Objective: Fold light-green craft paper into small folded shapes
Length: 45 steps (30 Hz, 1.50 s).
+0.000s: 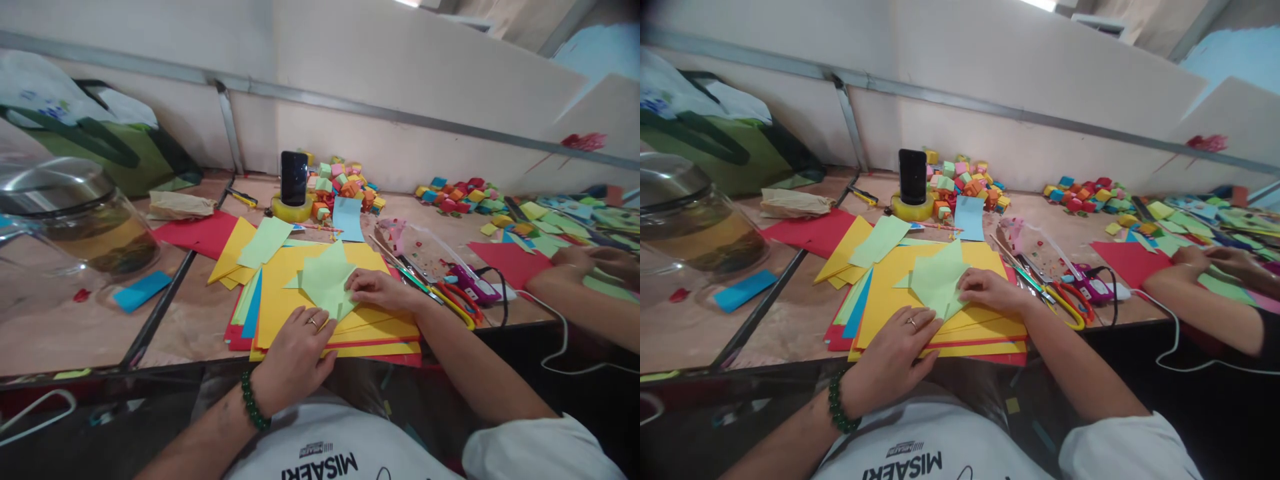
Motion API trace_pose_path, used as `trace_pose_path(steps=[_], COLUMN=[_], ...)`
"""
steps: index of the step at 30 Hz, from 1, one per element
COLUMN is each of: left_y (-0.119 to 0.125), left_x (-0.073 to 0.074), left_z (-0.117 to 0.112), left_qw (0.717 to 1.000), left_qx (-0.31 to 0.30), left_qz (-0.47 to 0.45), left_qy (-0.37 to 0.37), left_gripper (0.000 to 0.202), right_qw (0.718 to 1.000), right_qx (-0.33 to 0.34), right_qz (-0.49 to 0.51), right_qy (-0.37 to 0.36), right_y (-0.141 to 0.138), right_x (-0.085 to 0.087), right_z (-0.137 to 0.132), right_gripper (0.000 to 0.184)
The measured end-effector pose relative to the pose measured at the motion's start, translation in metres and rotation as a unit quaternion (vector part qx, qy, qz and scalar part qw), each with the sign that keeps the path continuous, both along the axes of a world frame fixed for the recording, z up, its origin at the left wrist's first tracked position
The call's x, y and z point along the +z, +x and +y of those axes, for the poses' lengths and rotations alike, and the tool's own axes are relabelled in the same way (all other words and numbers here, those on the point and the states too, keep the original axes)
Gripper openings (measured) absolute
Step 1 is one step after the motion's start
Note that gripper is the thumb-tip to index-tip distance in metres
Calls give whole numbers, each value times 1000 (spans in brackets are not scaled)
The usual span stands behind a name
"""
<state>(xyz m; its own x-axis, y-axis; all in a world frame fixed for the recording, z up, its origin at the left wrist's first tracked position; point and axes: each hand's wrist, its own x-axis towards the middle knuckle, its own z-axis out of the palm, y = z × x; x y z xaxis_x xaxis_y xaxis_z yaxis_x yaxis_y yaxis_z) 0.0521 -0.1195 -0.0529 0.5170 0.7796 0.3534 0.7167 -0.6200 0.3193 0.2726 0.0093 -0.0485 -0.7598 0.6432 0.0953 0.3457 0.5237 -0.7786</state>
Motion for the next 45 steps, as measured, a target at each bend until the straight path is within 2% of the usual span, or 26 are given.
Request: trace_pose_path(steps=[3, 7, 13, 18, 23, 31, 45], left_y=[0, 1, 2, 3, 4, 5, 4], left_x=[1, 1, -2, -2, -3, -3, 4], left_z=[0, 0, -1, -1, -2, -3, -2], left_qw=[1000, 1000, 999, 1000, 999, 998, 1000], left_qx=[3, 1, 5, 6, 6, 4, 2], left_qz=[-2, 1, 6, 11, 21, 38, 23], left_qy=[4, 23, 31, 28, 33, 53, -2], left_gripper=[26, 28, 31, 30, 39, 31, 29], right_qw=[999, 995, 993, 993, 991, 991, 991], right_qx=[-44, -92, -93, -93, -91, -92, -85], right_qz=[20, 31, 21, 6, 1, 2, 1], right_qy=[-9, 18, 66, 78, 93, 100, 103], right_y=[-2, -9, -10, -10, -11, -9, -9], right_x=[0, -7, -11, -11, -9, -14, -15], right_z=[-2, -5, -6, -8, -9, -8, -6], right_gripper=[35, 34, 32, 29, 29, 27, 27])
